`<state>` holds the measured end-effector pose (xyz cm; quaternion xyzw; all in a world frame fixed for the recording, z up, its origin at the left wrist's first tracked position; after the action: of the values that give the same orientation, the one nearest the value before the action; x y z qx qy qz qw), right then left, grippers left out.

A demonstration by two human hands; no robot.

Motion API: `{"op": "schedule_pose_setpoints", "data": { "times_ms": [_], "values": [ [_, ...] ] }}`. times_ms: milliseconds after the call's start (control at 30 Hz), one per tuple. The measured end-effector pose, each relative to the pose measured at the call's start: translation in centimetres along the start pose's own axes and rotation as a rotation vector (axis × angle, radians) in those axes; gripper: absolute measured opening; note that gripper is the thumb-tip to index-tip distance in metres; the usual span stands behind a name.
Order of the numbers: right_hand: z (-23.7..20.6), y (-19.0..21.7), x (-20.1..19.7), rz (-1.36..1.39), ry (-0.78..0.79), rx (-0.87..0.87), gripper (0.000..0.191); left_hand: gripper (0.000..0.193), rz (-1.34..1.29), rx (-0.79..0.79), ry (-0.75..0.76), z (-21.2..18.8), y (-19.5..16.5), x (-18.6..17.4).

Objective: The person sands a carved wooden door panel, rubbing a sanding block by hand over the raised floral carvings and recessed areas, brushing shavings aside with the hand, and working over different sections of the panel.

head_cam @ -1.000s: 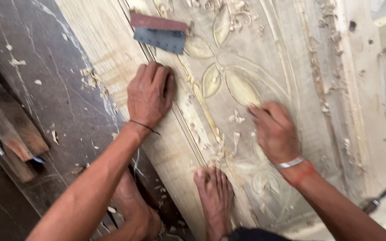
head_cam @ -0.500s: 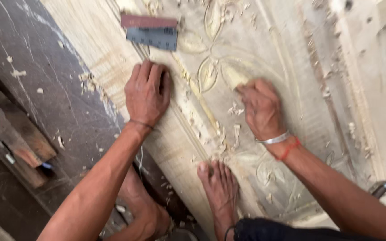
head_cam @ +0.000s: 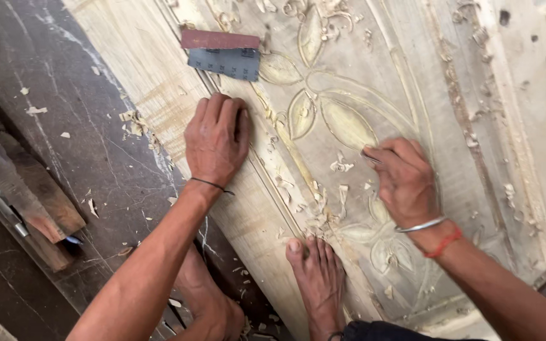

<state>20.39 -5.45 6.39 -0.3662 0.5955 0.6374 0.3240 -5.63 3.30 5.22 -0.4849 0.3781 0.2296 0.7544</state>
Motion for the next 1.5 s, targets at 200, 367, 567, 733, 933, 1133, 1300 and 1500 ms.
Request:
{"op": "schedule_pose_setpoints", "data": {
  "times_ms": [200,367,567,733,933,1133,1300,1500],
  "values": [
    [-0.3,-0.1,0.0,0.022,-0.029,-0.046,0.025,0.009,-0.022,0.039,-0.013,-0.1,-0.3,0.0],
    [-0.6,-0.2,0.1,-0.012,0.01,-0.065,0.022,0.007,0.031,-0.072,0.072,-0.2,0.5,0.7],
    [-0.5,0.3,-0.1,-0.092,-0.01,-0.097,0.019,0.009,-0.024,0.028,0.002,-0.3,0.0,0.3],
    [0.1,0.2,0.6,-0.038,0.035,-0.067,0.016,0.009,-0.008,0.0,0.005,-0.1,-0.1,0.1],
    [0.2,0.1,-0.1,-0.061,-0.023,-0.065,0.021,0.009,-0.01,0.025,-0.025,0.5,-0.6,-0.4],
    [0.6,0.6,-0.5,-0.031,-0.048,-0.132,0.028,0.008,-0.013,0.032,-0.022,0.4,-0.4,-0.2],
    [0.6,0.1,-0.2,-0.094,0.008,-0.106,0.021,0.009,0.044,-0.015,0.017,0.3,0.5,0.6],
    [-0.1,0.1,-0.1,-0.025,-0.02,-0.147,0.028,0.009,0.031,0.037,0.015,-0.1,0.4,0.4]
  ]
}}
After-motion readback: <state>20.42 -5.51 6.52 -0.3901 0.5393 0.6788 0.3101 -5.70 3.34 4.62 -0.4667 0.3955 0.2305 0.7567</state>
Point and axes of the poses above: each hand's wrist, its own z-axis towards the middle knuckle, its own x-axis out of the palm, y = z × x, the point moved 6 cm from there along z, towards the middle knuckle, and after that the axes turned 8 degrees about -z, right-handed, at the moved point
